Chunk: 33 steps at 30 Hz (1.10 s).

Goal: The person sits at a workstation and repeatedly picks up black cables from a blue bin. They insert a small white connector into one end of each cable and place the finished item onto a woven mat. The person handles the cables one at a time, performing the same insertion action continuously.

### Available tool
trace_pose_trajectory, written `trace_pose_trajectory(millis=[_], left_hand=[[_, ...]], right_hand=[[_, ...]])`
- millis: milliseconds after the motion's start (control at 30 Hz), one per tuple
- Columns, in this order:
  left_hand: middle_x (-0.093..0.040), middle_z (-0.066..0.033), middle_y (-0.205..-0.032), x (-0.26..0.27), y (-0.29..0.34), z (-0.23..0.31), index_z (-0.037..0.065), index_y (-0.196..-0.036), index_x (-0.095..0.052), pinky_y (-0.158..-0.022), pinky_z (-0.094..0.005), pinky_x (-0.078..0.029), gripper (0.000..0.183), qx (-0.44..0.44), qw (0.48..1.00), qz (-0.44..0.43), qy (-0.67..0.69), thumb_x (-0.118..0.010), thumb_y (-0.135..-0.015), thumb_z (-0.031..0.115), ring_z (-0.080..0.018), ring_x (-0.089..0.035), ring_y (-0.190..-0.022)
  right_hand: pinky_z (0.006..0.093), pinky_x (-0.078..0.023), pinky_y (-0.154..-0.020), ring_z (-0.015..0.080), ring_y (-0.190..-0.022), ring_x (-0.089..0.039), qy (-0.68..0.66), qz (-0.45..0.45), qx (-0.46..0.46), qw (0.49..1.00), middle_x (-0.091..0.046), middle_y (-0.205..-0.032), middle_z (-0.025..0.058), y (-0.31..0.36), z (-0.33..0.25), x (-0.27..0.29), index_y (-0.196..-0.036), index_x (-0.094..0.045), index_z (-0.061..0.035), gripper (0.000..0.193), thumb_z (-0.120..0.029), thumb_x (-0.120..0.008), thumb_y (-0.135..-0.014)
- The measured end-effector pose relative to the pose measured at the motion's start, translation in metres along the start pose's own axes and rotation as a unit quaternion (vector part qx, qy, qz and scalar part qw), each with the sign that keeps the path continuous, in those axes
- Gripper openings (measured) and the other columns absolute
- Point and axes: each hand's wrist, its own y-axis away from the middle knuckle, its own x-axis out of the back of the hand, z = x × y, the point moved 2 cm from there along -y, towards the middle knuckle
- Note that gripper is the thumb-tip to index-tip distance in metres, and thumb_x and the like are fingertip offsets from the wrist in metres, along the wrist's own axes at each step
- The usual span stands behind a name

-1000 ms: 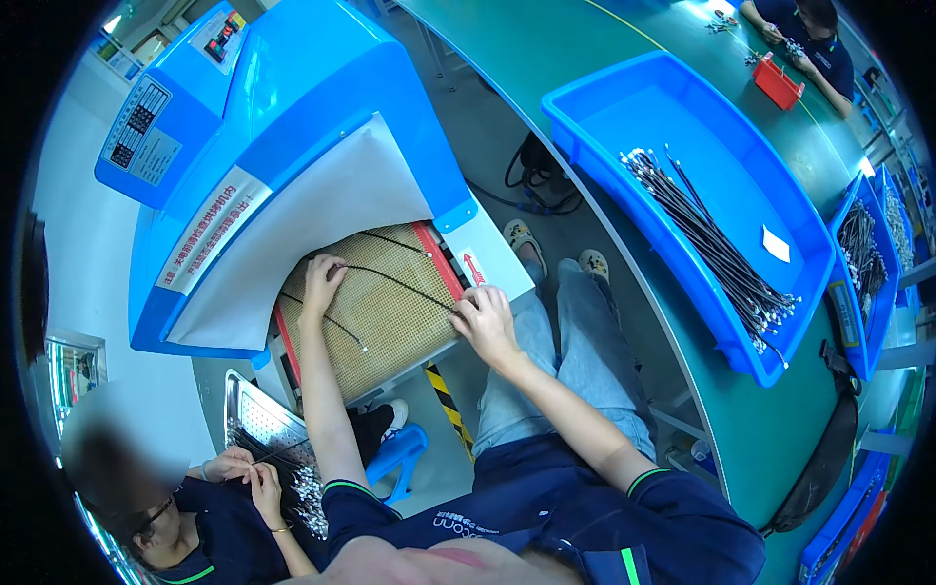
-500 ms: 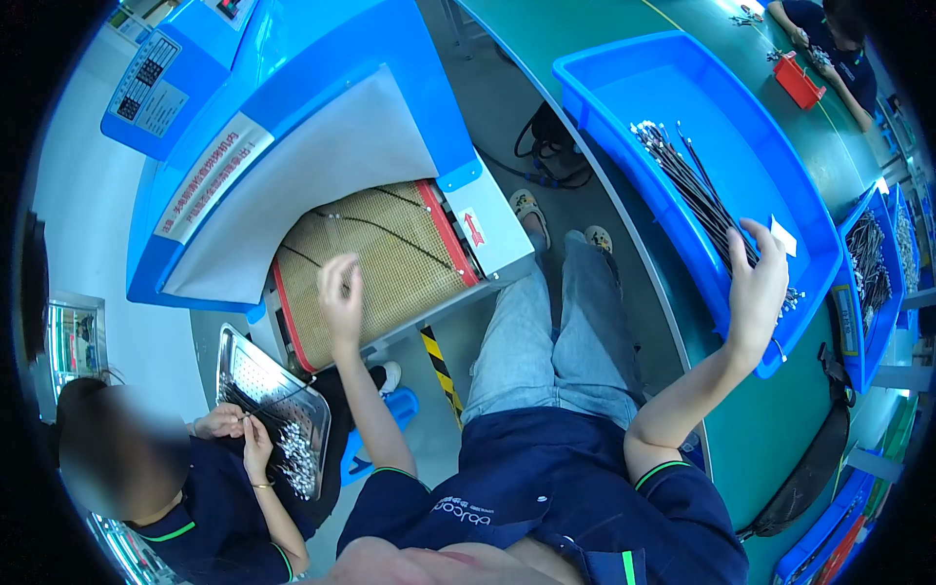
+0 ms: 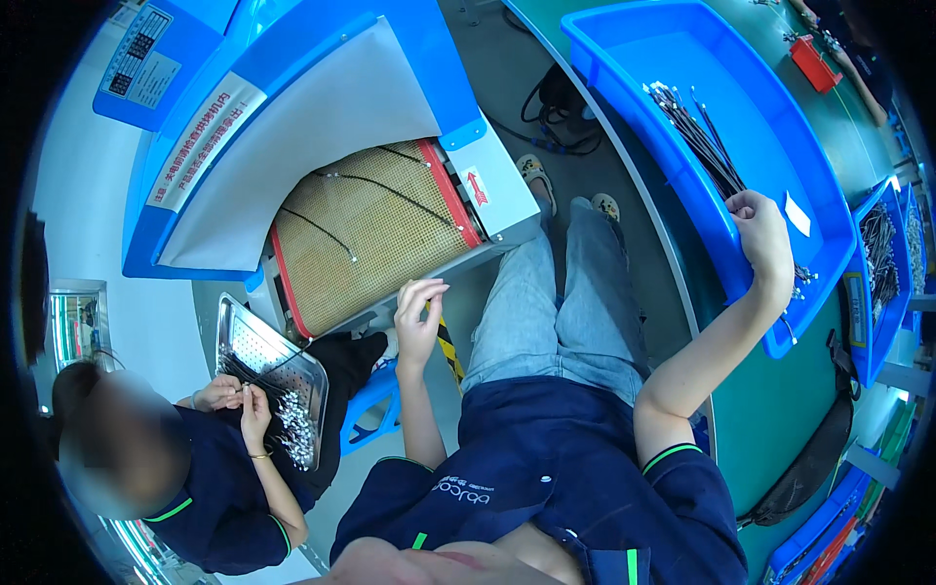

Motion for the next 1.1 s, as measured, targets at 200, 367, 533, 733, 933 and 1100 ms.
trace_pose_trajectory(millis=[200,367,533,733,933,1100], left_hand=[[-0.063,-0.0059,-0.098,-0.002,0.003,-0.002,0.008,-0.093,-0.066,-0.094,-0.0409,-0.039,0.016,0.023,1.0,-0.01,0.015,-0.06,-0.081,0.001,-0.0255,-0.057,-0.096],[-0.063,-0.0073,-0.099,0.005,0.007,-0.002,0.006,-0.093,-0.066,-0.09,-0.037,-0.042,0.015,0.044,0.999,-0.006,0.004,-0.06,-0.08,0.0,-0.0264,-0.057,-0.097],[-0.062,-0.0097,-0.102,0.012,0.006,-0.001,0.004,-0.1,-0.064,-0.088,-0.0358,-0.043,0.018,0.08,0.997,0.007,0.007,-0.059,-0.083,0.002,-0.0277,-0.056,-0.1],[-0.039,-0.0175,-0.134,0.018,0.01,-0.001,-0.002,-0.131,-0.038,-0.105,-0.0392,-0.03,0.047,0.071,0.995,0.055,0.048,-0.053,-0.087,0.005,-0.031,-0.039,-0.124],[-0.03,-0.0203,-0.141,0.025,0.004,0.014,-0.003,-0.137,-0.027,-0.109,-0.043,-0.023,0.055,0.009,0.999,0.047,0.003,-0.049,-0.091,0.014,-0.0354,-0.03,-0.13],[-0.057,-0.0163,-0.104,0.025,0.011,0.016,0.001,-0.117,-0.052,-0.086,-0.0367,-0.044,0.026,0.155,0.98,-0.125,0.015,-0.049,-0.093,0.01,-0.0294,-0.057,-0.099]], right_hand=[[0.0255,-0.042,-0.056,0.0099,-0.061,-0.053,-0.008,0.061,0.049,0.997,-0.059,-0.067,0.0036,0.008,0.002,0.006,-0.087,-0.067,-0.0001,0.012,-0.008,-0.067,-0.078],[0.0255,-0.046,-0.071,0.0103,-0.074,-0.06,-0.06,0.215,0.059,0.973,-0.066,-0.078,0.0064,0.019,0.006,0.021,-0.091,-0.068,0.0009,0.017,-0.014,-0.066,-0.083],[0.0212,-0.045,-0.077,0.0102,-0.083,-0.061,-0.108,0.354,0.073,0.926,-0.069,-0.09,0.0061,0.042,0.001,0.047,-0.099,-0.069,-0.0005,0.02,-0.013,-0.067,-0.085],[0.0247,-0.05,-0.07,0.0151,-0.078,-0.064,-0.089,0.337,0.333,0.876,-0.069,-0.088,0.008,0.104,-0.067,0.021,-0.093,-0.07,-0.0003,0.016,0.001,-0.067,-0.077],[0.0317,-0.05,-0.061,0.0218,-0.071,-0.062,-0.125,-0.042,0.44,0.888,-0.061,-0.078,0.0054,0.115,-0.104,-0.11,-0.087,-0.068,-0.0068,0.015,-0.005,-0.069,-0.072],[0.0326,-0.05,-0.06,0.0231,-0.072,-0.062,-0.14,-0.115,0.418,0.891,-0.061,-0.078,0.0063,0.102,-0.094,-0.137,-0.087,-0.068,-0.0078,0.01,-0.01,-0.068,-0.077]])
